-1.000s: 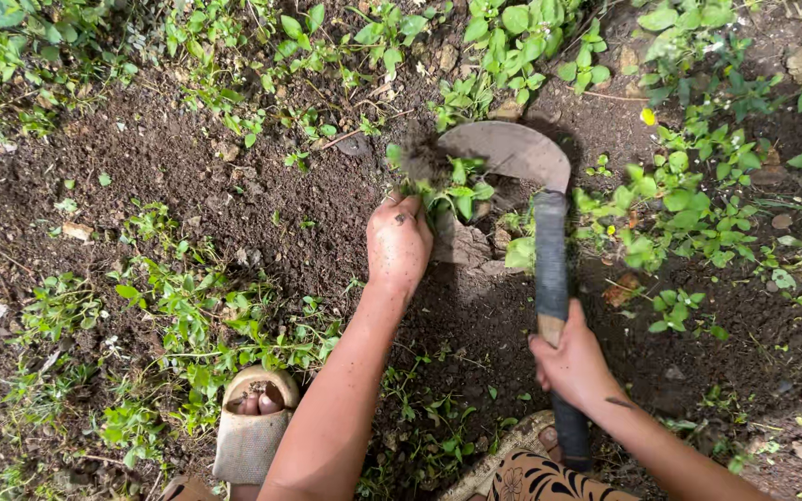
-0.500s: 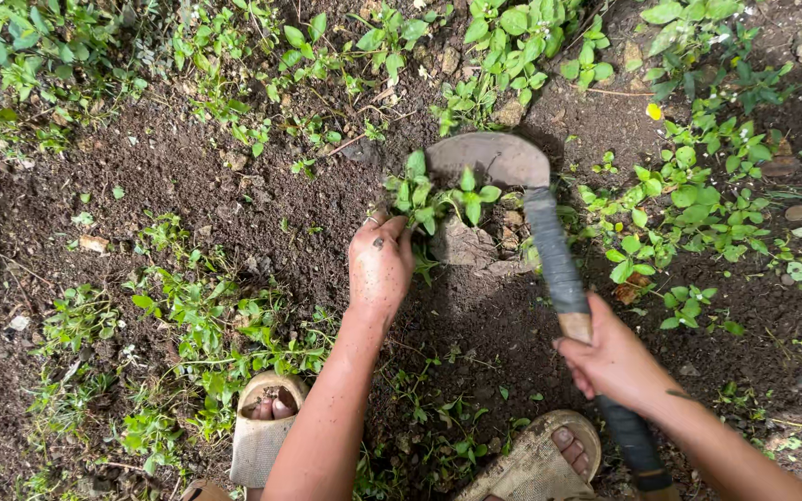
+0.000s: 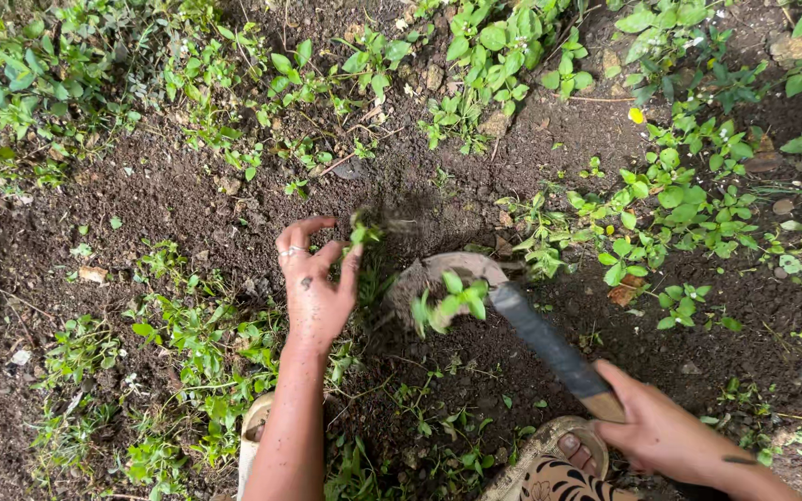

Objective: The person uses a hoe to loosen the soil and remove weeds from a garden bed. They repeatedly strike the ground with the tool and pull out the uprooted plants by hand, clearing a patch of soil.

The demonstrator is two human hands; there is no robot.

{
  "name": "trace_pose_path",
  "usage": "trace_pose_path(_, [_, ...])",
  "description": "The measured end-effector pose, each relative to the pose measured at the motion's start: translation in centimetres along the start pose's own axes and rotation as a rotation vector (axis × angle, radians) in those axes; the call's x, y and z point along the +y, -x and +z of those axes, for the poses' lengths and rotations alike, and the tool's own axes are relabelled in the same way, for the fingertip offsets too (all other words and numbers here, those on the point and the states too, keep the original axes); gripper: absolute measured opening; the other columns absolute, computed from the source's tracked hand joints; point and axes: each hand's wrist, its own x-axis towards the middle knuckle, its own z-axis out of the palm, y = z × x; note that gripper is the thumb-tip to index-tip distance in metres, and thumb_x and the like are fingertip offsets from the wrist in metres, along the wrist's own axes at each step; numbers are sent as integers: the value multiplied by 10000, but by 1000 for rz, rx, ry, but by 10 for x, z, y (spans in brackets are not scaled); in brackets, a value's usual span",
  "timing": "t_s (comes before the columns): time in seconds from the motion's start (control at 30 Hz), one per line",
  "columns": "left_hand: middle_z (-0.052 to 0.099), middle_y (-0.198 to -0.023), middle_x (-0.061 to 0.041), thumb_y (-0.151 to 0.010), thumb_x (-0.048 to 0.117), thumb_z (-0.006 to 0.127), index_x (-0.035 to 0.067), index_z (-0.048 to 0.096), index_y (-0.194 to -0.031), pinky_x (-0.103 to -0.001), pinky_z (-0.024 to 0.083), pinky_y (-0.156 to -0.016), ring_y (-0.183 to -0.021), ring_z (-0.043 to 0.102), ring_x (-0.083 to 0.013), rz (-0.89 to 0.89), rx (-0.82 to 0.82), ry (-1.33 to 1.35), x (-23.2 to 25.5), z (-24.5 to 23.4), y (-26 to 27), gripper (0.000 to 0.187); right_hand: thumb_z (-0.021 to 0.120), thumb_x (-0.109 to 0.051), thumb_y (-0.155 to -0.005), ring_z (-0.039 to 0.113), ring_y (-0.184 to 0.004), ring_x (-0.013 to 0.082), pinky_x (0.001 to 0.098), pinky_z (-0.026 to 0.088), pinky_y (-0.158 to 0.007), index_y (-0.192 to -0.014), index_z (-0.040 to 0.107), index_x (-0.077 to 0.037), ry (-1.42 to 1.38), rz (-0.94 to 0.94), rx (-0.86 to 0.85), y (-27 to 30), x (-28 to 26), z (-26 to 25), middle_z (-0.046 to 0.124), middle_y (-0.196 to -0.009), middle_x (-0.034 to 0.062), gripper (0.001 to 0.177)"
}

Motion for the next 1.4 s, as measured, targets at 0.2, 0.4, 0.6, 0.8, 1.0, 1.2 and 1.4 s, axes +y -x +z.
trace_pose_path(0.2, [451,-1545,-187,-956,262,629,33,699,-1270,-503,323,-1203,-1445,379,-354,-1,-209,-16,0,24,-2,395,701,-106,-903,500,-390,239,380,441,-381,-1299,424,-45,-230,-147,524,3,13,-51,529,-565,138,488])
trace_pose_path(0.4, [319,-1569,-282,-1021,375,616,-5,454,-1489,-544,251,-1171,-1462,275,-441,133,-346,34,71,72,13,624,663,-123,-906,570,-408,238,381,520,-408,-1423,316,-134,-294,-61,418,-41,50,-3,590,-567,117,623])
trace_pose_path(0.6, [375,-1588,-239,-990,432,591,-5,385,-1552,-532,292,-1214,-1500,312,-390,136,-254,75,74,65,-8,741,732,-82,-872,513,-429,232,387,429,-416,-1403,392,-209,-308,22,398,-4,102,23,548,-584,96,643])
trace_pose_path(0.8, [299,-1592,-196,-734,603,805,151,364,-1540,-595,211,-1190,-1499,219,-412,414,-355,-13,119,91,-13,1023,605,-9,-885,520,-458,180,343,442,-401,-1193,382,22,-667,-413,826,-17,78,-30,548,-672,79,382])
trace_pose_path(1.0, [167,-1658,-159,-592,612,867,205,189,-1600,-654,167,-1195,-1523,140,-404,426,-495,-213,167,129,-20,1281,649,-35,-893,550,-449,225,367,474,-406,-1259,352,-68,-643,-110,721,-33,70,12,549,-626,105,472])
trace_pose_path(1.2, [186,-1642,-143,-577,545,893,212,163,-1574,-666,185,-1170,-1506,211,-390,507,-484,-169,192,139,-35,1279,614,-6,-891,545,-459,210,355,483,-407,-1258,367,-17,-597,-189,744,-20,96,-25,555,-629,111,442])
trace_pose_path(1.4, [514,-1452,-144,-742,58,812,158,477,-1422,-481,385,-1140,-1316,505,-354,550,-630,-134,208,181,-31,765,624,-7,-908,535,-450,222,364,485,-410,-1366,279,-27,-723,-107,722,-25,106,-10,555,-631,117,574])
